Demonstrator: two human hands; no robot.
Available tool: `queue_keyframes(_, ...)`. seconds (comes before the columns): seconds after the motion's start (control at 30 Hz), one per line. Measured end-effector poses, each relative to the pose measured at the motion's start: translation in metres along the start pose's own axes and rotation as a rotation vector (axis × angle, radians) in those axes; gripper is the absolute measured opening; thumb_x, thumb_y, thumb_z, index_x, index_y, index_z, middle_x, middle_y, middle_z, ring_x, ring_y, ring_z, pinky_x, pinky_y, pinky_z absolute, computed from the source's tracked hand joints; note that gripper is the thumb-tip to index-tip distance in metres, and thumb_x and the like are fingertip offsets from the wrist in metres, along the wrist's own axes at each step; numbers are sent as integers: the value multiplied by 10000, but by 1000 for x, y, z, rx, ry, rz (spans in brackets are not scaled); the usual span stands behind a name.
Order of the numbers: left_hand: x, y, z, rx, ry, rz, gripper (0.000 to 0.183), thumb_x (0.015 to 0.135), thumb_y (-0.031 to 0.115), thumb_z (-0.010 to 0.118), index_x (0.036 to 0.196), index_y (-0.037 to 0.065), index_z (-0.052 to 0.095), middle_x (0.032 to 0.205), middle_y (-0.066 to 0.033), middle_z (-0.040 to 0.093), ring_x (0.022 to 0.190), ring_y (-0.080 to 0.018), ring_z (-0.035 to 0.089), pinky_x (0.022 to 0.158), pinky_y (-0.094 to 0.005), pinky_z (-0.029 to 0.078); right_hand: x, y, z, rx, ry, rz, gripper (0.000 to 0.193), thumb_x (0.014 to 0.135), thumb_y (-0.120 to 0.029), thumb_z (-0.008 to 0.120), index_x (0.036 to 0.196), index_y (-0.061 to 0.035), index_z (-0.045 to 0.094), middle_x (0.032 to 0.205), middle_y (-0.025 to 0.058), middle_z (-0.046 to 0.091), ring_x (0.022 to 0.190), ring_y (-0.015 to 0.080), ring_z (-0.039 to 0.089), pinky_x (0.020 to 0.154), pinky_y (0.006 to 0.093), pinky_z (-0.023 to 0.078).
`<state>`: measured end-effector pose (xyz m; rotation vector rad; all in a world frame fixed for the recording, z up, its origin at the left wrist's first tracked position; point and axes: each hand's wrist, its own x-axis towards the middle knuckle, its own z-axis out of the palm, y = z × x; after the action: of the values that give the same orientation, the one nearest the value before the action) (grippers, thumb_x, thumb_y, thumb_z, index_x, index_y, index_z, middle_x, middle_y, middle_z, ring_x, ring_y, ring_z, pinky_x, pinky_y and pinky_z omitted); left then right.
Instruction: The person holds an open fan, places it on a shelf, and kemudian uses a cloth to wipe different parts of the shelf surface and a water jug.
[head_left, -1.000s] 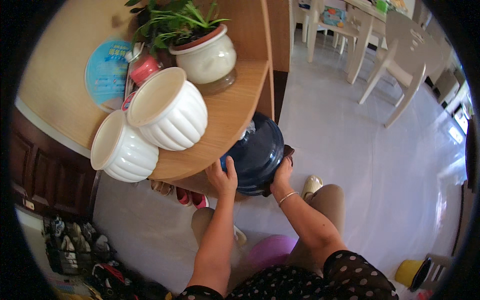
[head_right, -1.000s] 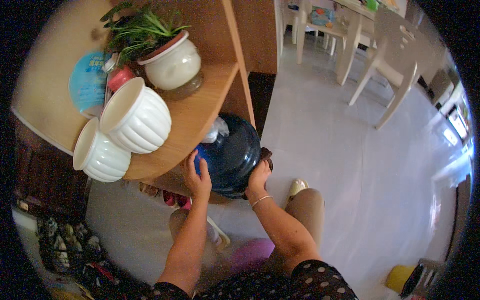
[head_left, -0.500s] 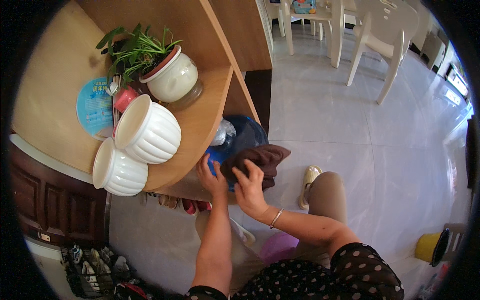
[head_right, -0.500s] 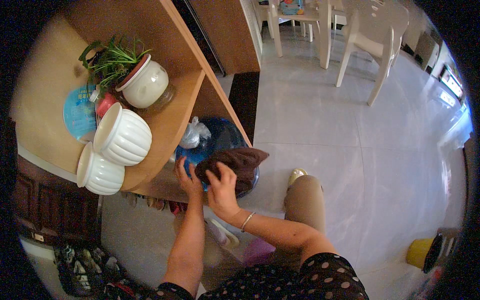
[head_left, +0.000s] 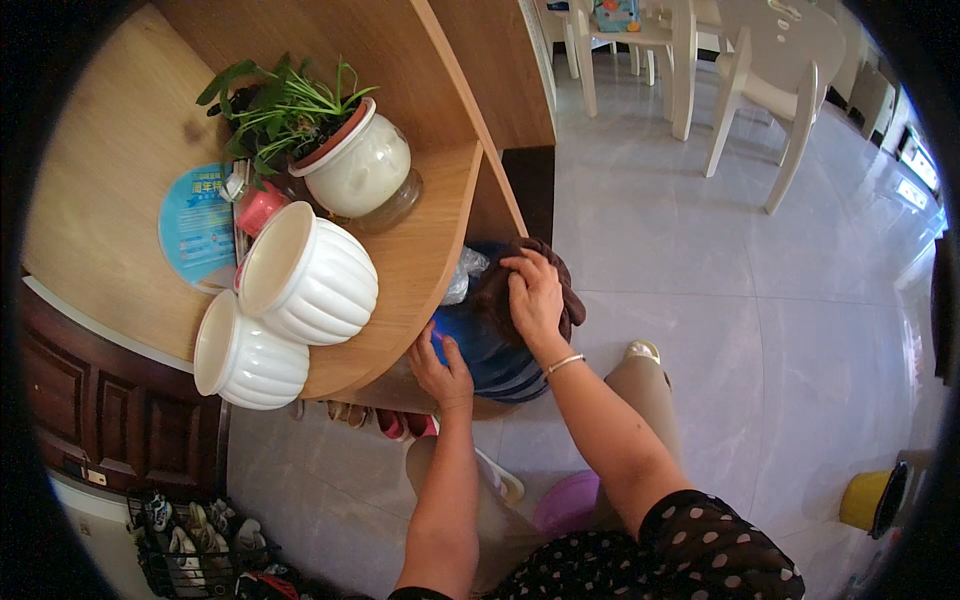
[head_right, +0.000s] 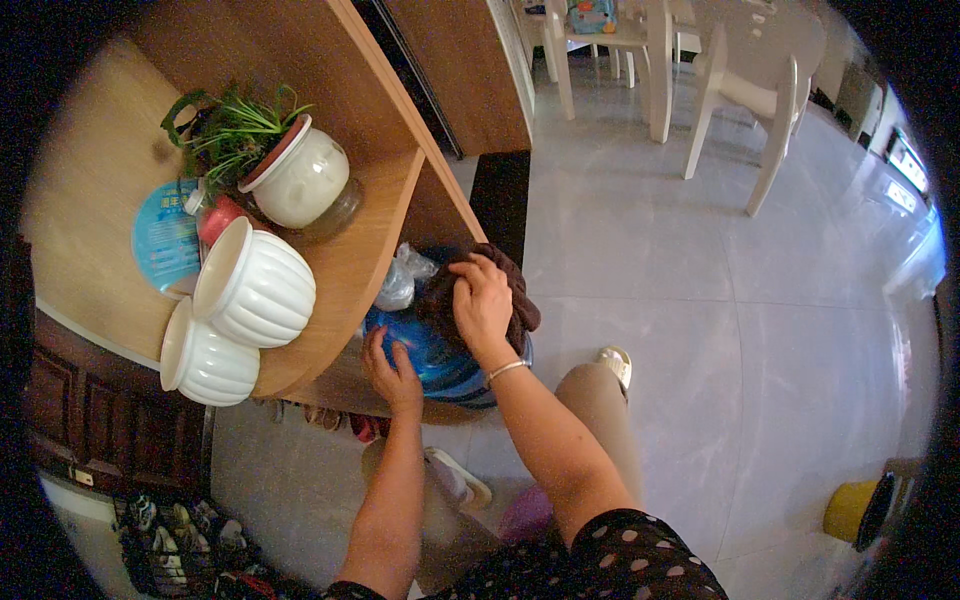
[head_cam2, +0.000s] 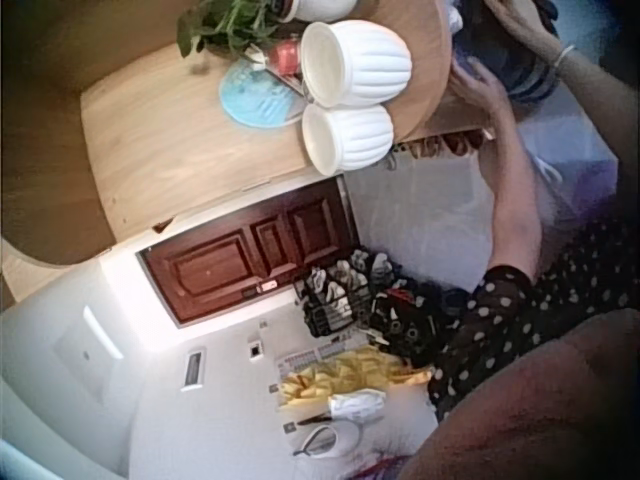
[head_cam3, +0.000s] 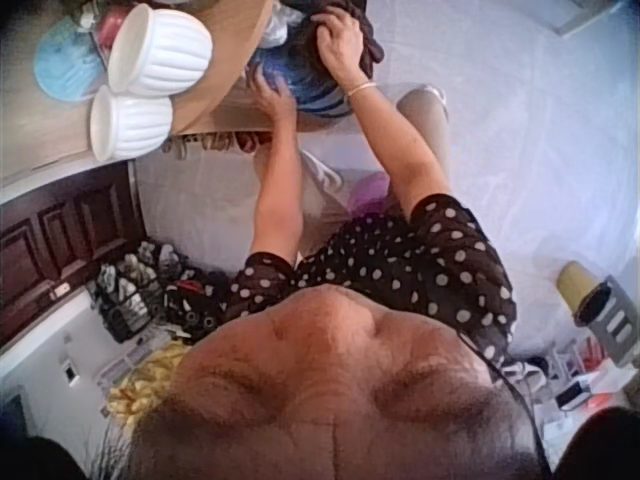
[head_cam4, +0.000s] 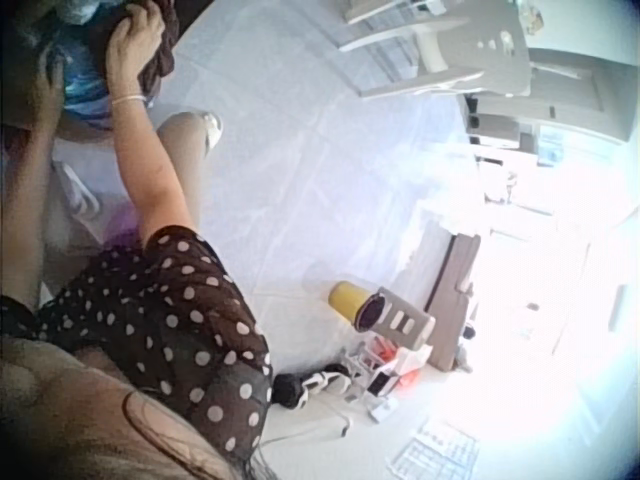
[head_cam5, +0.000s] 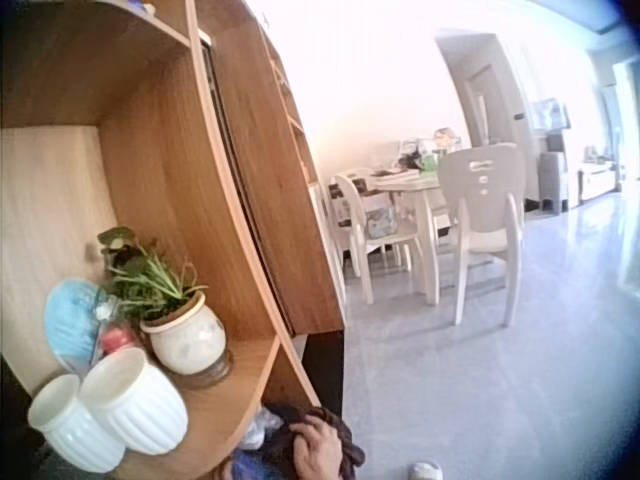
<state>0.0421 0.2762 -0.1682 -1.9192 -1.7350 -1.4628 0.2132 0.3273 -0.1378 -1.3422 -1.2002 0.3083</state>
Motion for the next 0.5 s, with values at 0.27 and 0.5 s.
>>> queue_keyframes(0.27,1,2,-1,-5,-27,-21,335,951,206,541,1233,28,580,1287,-210,579,1177,-401,513,1023,-487,356,37,64,8,277,-150,431,301,903,-215,515,1077,-89,726,1184,184,650,1133,334,601,976,390,464)
queue_keyframes(0.5,-1,1,-4,14,-16,-35,333,941,198,561,1230,36,583,1273,-204,586,1162,-397,523,1017,-481,365,3,59,-2,-1,-118,219,331,957,-228,494,1222,-63,605,1182,220,598,1094,397,572,964,442,461)
